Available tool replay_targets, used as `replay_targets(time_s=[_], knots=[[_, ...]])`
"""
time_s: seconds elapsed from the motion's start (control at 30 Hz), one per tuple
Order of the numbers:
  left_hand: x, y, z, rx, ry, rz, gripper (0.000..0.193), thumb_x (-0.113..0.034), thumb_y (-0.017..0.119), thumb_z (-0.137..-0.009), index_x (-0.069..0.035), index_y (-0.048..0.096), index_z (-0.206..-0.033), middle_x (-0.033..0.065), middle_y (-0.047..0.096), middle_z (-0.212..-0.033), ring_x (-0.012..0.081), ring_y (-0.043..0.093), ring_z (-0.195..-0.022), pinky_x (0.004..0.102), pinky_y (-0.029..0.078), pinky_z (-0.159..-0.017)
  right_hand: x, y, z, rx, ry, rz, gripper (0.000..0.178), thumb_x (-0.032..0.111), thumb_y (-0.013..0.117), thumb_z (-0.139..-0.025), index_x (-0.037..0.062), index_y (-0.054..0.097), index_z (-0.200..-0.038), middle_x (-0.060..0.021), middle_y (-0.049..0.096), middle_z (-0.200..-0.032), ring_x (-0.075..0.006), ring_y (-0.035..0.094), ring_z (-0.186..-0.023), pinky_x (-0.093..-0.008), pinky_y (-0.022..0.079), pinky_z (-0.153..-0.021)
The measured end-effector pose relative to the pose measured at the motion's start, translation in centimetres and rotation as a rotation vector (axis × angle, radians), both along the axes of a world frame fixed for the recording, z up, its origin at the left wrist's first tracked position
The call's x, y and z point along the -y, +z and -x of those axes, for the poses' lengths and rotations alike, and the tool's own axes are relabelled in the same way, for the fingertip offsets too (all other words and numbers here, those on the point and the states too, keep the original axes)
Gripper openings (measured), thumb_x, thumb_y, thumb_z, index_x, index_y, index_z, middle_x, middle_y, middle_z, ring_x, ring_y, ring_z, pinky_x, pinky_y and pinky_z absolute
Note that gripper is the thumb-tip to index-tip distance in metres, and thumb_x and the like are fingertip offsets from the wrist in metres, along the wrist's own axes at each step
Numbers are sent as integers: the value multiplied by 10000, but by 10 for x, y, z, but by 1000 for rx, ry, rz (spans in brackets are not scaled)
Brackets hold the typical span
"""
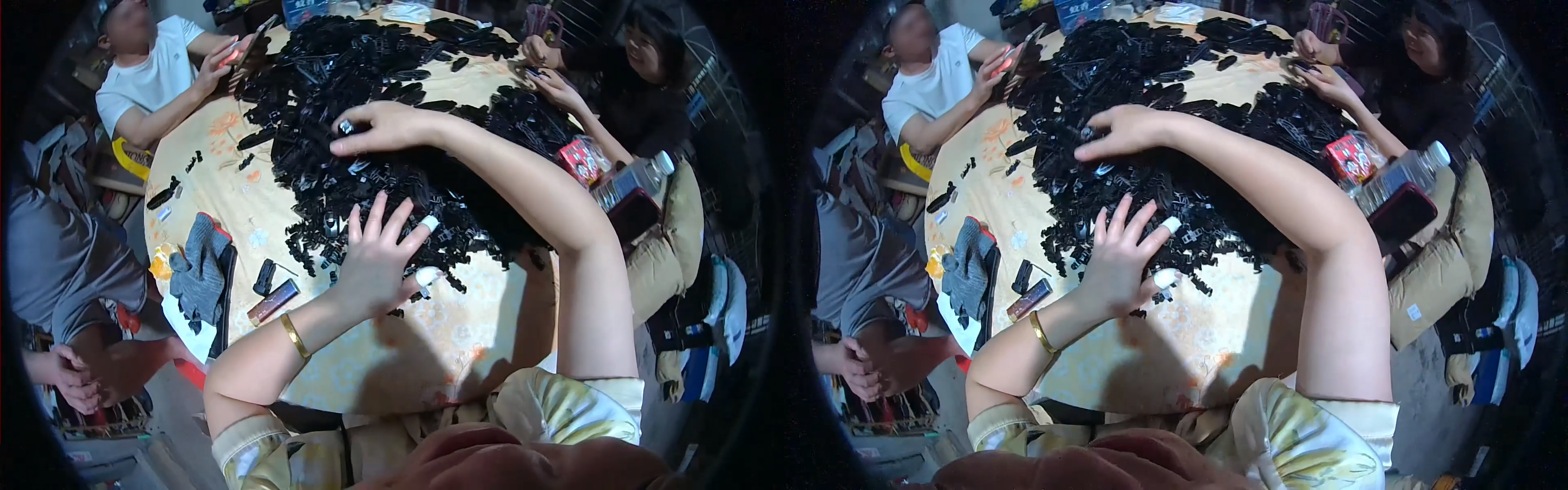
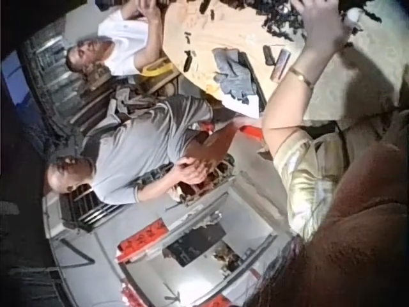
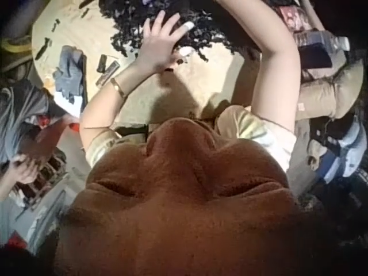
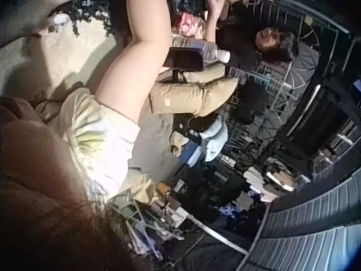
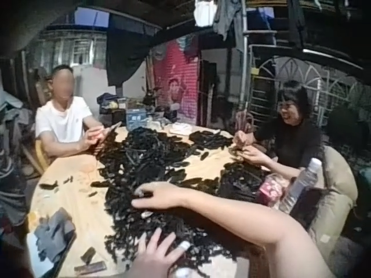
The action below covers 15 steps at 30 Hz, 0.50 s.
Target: Assembling small black plastic components by hand at a workbench.
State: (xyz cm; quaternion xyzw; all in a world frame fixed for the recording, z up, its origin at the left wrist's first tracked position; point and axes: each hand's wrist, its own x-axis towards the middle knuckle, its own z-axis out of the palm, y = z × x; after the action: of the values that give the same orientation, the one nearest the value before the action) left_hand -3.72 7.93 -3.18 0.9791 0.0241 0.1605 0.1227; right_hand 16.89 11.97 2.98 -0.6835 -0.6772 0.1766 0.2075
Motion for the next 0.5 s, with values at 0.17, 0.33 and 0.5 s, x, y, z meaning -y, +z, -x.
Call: replay_targets(time_s=[0.17,0.33,0.5], knots=[[-2,-3,18,141,10,30,558,-432,650,-763,-95,541,-1193,235,347,-1346,461,256,-1279,661,194,-987,62,35,-14,-256,124,10,602,489,619,-808,75,538,-1238,-145,540,-1233,-229,490,-1166,-350,363,-998],[1,-7,14,155,-26,30,564,-449,646,-763,-103,534,-1194,248,317,-1361,475,245,-1277,656,179,-999,84,-25,-94,78,-615,-72,708,576,515,-837,2,507,-1250,-193,517,-1262,-264,480,-1189,-332,343,-1015],[-2,-4,15,141,-3,3,560,-411,619,-791,-92,512,-1238,268,330,-1350,456,247,-1284,602,159,-1041,61,-30,-57,-90,-423,-219,787,697,479,-764,22,597,-1152,-207,605,-1115,-307,562,-1074,-348,408,-947]])
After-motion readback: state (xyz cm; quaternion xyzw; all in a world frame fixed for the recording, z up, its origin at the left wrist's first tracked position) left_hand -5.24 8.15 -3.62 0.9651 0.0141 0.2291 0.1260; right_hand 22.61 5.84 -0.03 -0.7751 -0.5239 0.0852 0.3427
